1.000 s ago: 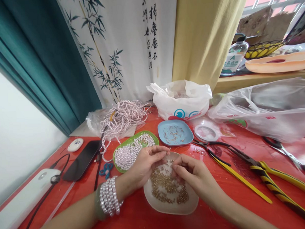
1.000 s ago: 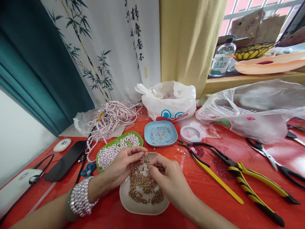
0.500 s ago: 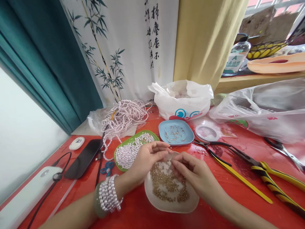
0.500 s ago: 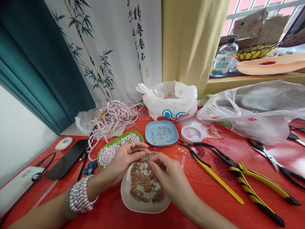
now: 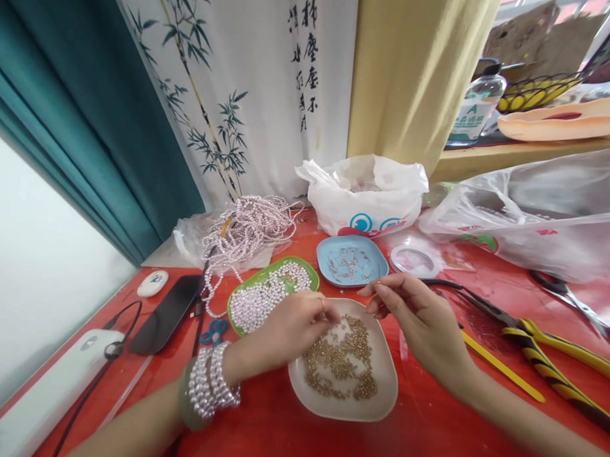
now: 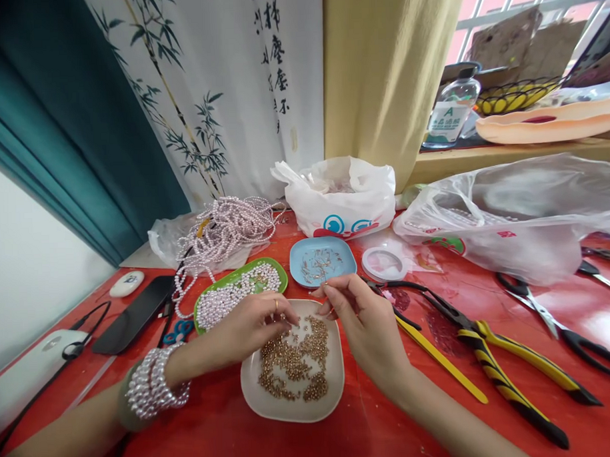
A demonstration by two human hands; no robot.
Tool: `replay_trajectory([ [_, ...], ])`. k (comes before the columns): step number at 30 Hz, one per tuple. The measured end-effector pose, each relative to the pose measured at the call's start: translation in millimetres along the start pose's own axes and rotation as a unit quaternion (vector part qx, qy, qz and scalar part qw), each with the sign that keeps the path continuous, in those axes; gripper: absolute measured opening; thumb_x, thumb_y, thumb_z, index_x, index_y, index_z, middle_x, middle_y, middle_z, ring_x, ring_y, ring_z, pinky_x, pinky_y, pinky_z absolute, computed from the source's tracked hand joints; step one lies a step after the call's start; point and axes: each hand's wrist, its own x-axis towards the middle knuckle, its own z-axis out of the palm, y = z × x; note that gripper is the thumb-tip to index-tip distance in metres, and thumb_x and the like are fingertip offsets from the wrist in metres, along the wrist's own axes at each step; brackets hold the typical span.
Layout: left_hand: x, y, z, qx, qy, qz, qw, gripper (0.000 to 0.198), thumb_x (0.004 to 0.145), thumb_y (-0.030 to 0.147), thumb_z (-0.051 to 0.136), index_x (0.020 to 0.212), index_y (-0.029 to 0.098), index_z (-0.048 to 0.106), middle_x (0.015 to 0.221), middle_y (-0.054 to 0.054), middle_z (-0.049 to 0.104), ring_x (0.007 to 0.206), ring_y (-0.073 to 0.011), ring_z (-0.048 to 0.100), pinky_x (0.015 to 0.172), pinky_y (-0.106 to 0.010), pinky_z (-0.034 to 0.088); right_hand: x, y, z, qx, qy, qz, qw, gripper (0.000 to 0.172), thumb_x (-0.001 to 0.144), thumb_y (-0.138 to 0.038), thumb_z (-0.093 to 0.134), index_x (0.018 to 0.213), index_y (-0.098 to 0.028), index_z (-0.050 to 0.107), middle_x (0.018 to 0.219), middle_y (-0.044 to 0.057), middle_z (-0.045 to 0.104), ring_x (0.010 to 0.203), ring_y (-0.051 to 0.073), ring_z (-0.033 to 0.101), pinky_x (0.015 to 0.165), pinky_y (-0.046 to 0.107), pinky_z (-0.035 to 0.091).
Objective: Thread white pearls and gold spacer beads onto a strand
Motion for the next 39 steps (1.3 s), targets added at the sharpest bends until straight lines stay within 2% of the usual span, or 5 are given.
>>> replay_trajectory([
  [12, -3, -16, 14.6, 0.128, -0.012, 0.099, 0.987, 0.017, 0.08, 0.015, 0.05, 0.086, 0.021, 0.066, 0.08, -0.006, 0.064, 0.077, -0.02, 0.051, 0.065, -0.03, 0.036, 15, 2, -16, 0.008, 0.041, 0.006, 0.999, 0.014, 0.082, -0.033, 0.052, 0.078, -0.021, 0.055, 0.067, 0.0, 0.061, 0.059, 0.012, 0.057, 0.056, 0.024, 0.049],
  [25, -2, -16, 18.0, 0.147, -0.04, 0.097, 0.984, 0.009, 0.08, 0.022, 0.055, 0.076, 0.019, 0.063, 0.076, -0.005, 0.062, 0.079, -0.0197, 0.049, 0.063, -0.028, 0.035, 26, -1, -32, 0.025, 0.096, 0.023, 0.995, 0.014, 0.079, -0.035, 0.056, 0.075, -0.022, 0.057, 0.067, 0.0, 0.061, 0.059, 0.012, 0.058, 0.055, 0.025, 0.051],
  [32, 4, 11, 0.8, -0.014, 0.088, 0.045, 0.995, 0.012, 0.08, 0.026, 0.054, 0.078, 0.021, 0.065, 0.073, -0.004, 0.063, 0.073, -0.0184, 0.053, 0.068, -0.031, 0.038, 19, -22, -30, 0.041, 0.085, -0.003, 0.996, 0.012, 0.078, -0.034, 0.057, 0.076, -0.023, 0.059, 0.066, 0.001, 0.063, 0.057, 0.013, 0.06, 0.055, 0.027, 0.052],
  [35, 13, 33, -9.0, -0.148, 0.167, -0.014, 0.975, 0.011, 0.077, 0.027, 0.059, 0.081, 0.021, 0.067, 0.079, -0.004, 0.064, 0.074, -0.0178, 0.055, 0.067, -0.029, 0.04, 15, -25, -24, 0.051, 0.032, 0.01, 0.998, 0.016, 0.076, -0.037, 0.058, 0.075, -0.021, 0.059, 0.062, 0.001, 0.064, 0.056, 0.013, 0.06, 0.053, 0.026, 0.051],
  [39, 31, 54, -10.9, -0.278, 0.18, -0.029, 0.943, 0.017, 0.072, 0.025, 0.063, 0.088, 0.02, 0.068, 0.081, -0.004, 0.065, 0.075, -0.017, 0.056, 0.069, -0.028, 0.041, 14, -28, -20, 0.068, -0.006, 0.013, 0.998, 0.018, 0.075, -0.037, 0.057, 0.072, -0.02, 0.059, 0.062, 0.001, 0.063, 0.054, 0.012, 0.059, 0.051, 0.024, 0.049],
])
